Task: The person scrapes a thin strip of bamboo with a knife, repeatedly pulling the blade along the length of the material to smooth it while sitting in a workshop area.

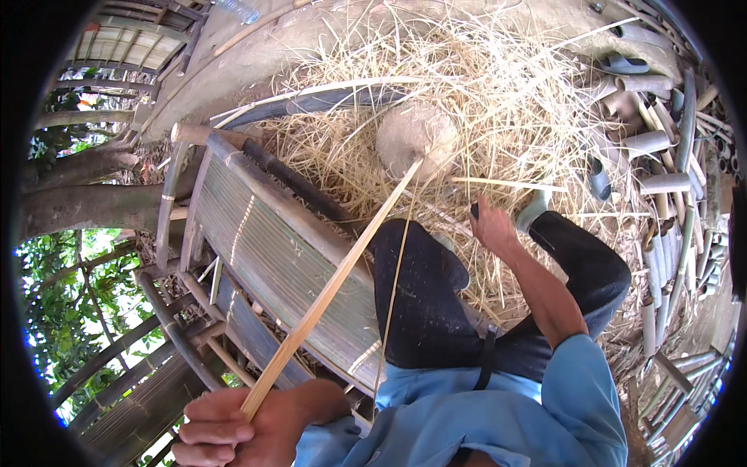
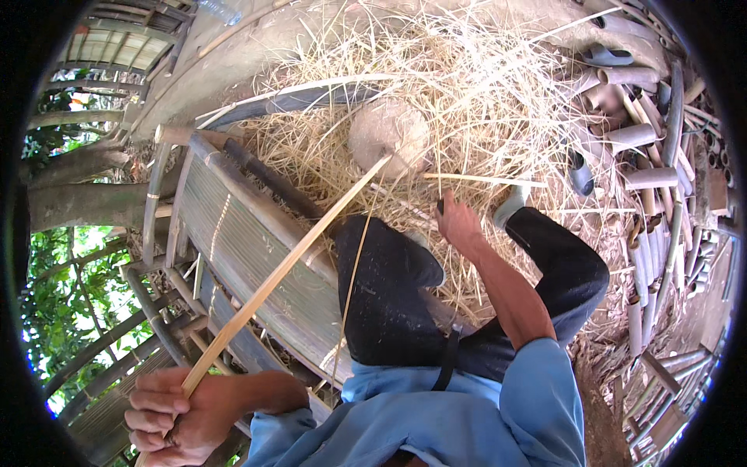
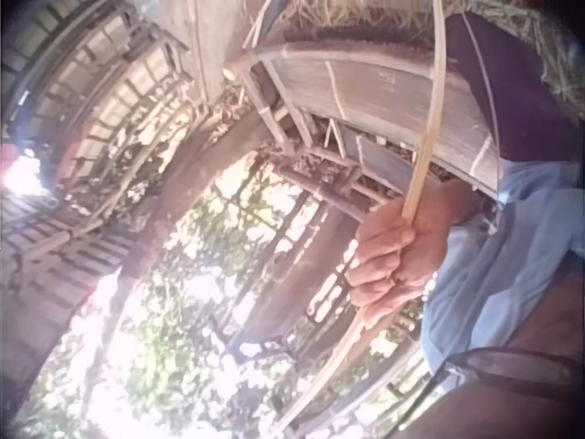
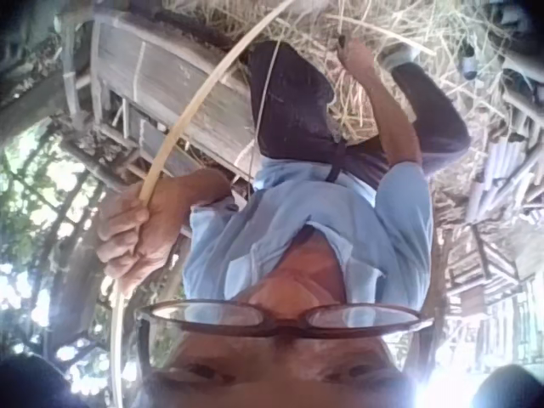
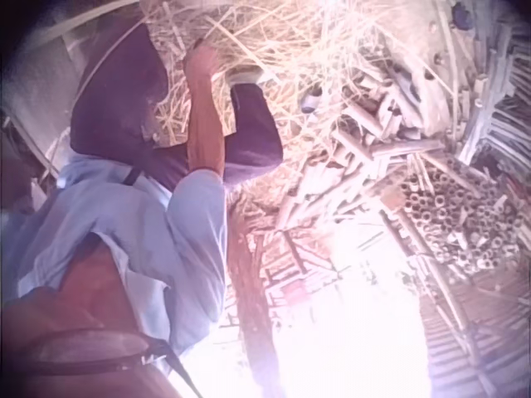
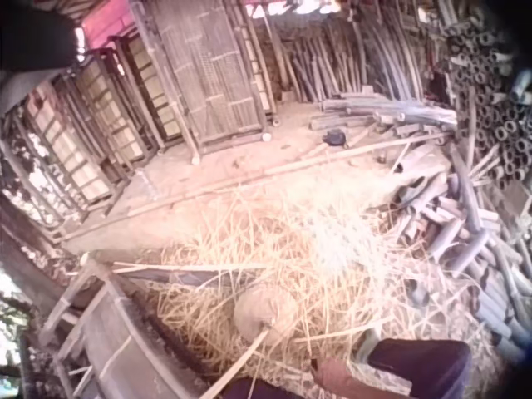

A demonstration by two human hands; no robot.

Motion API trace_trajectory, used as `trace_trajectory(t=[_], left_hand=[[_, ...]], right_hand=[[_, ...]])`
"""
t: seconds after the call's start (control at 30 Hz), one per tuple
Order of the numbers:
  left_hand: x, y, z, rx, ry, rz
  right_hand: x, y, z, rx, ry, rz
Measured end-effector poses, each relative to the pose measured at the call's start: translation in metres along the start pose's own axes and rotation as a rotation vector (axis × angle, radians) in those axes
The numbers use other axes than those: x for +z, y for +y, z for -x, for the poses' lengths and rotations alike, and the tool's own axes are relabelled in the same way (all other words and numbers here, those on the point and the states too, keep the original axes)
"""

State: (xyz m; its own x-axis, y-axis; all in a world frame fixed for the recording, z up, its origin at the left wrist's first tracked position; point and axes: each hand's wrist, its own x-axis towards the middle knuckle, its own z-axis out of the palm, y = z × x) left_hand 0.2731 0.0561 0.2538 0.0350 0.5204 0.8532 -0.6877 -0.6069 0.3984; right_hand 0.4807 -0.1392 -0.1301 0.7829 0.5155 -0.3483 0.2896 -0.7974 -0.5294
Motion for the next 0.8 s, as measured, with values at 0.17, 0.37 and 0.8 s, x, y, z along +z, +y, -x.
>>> trace_trajectory(t=[0.17,0.37,0.8], left_hand=[[-0.010,-0.007,-0.016,-0.075,0.045,-0.081],[0.000,-0.012,-0.015,-0.184,-0.211,0.299],[0.012,-0.030,-0.015,-0.108,-0.227,0.271]], right_hand=[[-0.012,-0.035,0.029,-0.231,0.080,-0.091],[-0.084,-0.141,0.082,-0.593,0.209,-0.275],[0.005,-0.043,-0.028,-0.421,0.130,-0.105]])
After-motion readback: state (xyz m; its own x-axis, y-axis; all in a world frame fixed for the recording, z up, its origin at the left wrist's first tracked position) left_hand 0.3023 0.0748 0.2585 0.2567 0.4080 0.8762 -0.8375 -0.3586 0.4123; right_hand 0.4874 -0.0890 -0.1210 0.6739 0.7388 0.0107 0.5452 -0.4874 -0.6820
